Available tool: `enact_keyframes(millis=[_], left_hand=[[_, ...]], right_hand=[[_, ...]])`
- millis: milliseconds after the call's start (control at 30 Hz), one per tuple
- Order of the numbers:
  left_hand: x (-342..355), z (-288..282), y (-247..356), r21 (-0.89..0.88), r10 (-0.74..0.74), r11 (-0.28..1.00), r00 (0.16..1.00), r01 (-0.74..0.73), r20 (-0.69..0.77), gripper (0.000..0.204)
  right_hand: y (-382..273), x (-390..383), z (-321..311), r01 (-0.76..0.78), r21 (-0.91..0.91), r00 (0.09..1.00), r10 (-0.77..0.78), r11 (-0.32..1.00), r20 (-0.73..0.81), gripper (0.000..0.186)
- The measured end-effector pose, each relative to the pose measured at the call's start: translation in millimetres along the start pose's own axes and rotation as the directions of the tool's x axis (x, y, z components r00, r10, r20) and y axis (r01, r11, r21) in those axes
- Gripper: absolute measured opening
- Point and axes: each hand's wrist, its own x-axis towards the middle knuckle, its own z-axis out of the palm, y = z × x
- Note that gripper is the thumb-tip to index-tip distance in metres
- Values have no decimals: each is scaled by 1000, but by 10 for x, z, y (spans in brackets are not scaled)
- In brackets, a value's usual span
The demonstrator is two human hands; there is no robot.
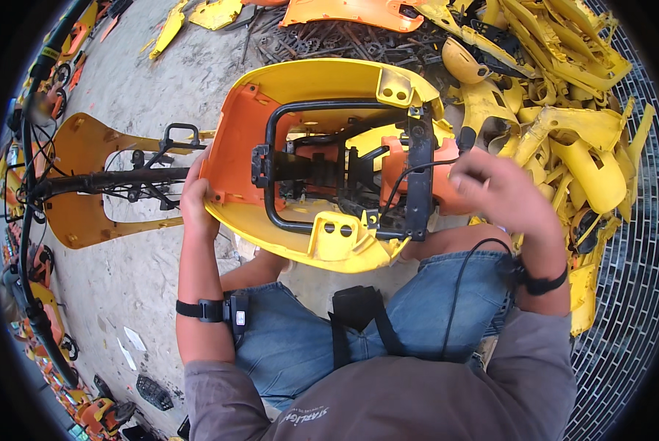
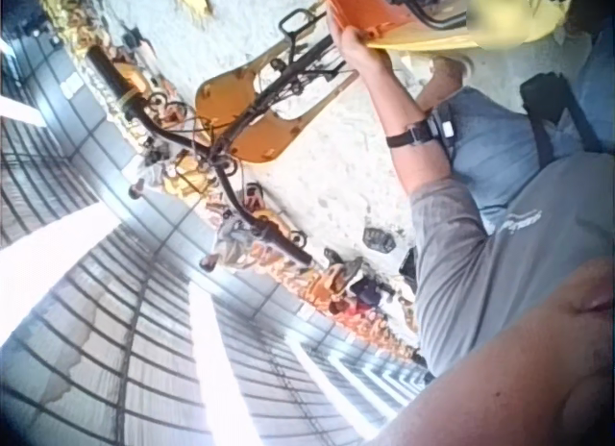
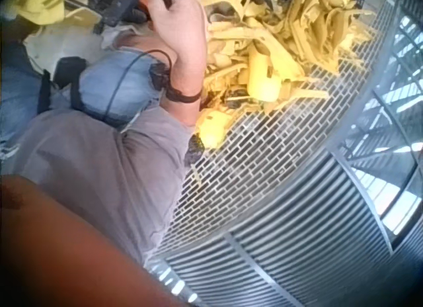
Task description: The person fits yellow plastic body panels onto a moped frame and connects internal electrical wiring by hand.
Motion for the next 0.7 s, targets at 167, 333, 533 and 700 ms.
enact_keyframes(millis=[167,333,533,700], left_hand=[[32,-35,-15,-39,-16,999,1000,16,-6,73],[23,-33,-42,-72,5,997,999,-7,-36,70],[119,-220,-201,-134,21,991,999,-26,-39,67],[29,-107,-149,-100,31,994,999,-35,-43,64]], right_hand=[[-10,-441,413,61,-211,985,-25,976,168,24],[-49,-543,826,15,-354,910,134,935,391,33],[850,-299,1781,-267,-12,938,263,964,226,68],[1076,-43,2398,-282,218,949,239,934,205,68]])
